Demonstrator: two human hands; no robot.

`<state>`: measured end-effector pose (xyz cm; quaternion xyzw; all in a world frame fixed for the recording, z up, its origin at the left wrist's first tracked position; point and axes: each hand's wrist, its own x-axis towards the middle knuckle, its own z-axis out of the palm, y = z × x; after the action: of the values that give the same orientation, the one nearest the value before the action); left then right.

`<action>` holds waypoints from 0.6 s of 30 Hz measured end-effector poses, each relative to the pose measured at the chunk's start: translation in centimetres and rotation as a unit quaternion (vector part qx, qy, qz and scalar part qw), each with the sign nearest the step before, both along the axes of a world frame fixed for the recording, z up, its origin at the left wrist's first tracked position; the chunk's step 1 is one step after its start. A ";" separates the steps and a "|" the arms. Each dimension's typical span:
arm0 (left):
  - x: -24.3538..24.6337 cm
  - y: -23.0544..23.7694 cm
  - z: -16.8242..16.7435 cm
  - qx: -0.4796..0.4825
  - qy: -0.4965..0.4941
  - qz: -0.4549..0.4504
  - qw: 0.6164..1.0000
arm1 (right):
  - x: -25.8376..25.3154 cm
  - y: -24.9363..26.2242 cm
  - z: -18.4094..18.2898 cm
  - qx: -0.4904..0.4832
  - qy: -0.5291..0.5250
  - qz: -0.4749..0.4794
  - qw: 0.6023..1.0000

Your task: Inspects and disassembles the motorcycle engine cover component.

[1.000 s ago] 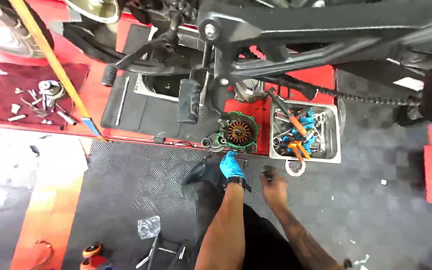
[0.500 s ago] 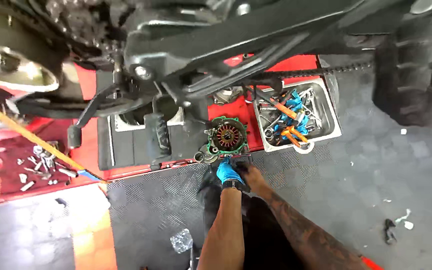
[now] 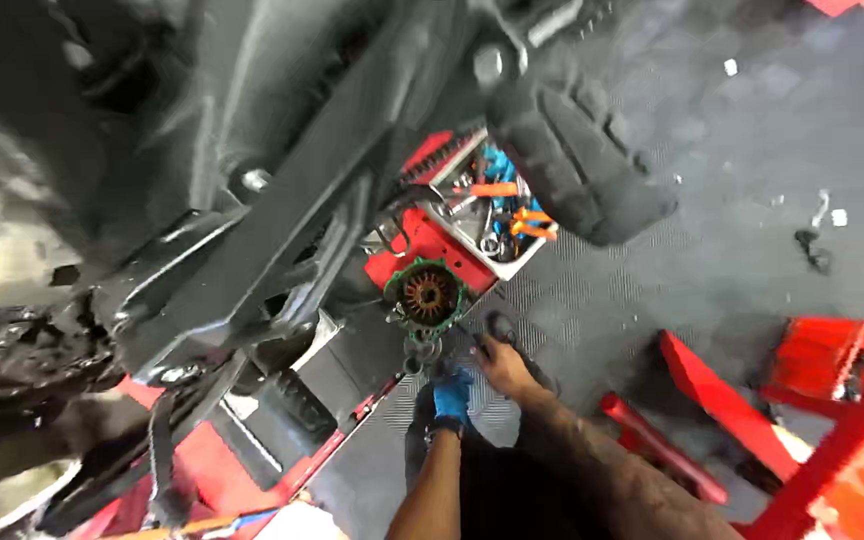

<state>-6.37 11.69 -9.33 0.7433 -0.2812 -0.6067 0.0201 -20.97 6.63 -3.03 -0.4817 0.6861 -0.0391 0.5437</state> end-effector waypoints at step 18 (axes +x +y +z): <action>0.6 -16.7 15.6 -0.324 -0.207 -0.559 0.735 | 5.3 -0.7 -6.0 -0.132 -0.076 -0.373 0.915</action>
<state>-5.79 -4.97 6.31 0.5081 -0.8227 -0.2120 -0.1418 -15.71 5.94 -9.03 -0.2536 0.7612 -0.3658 0.4716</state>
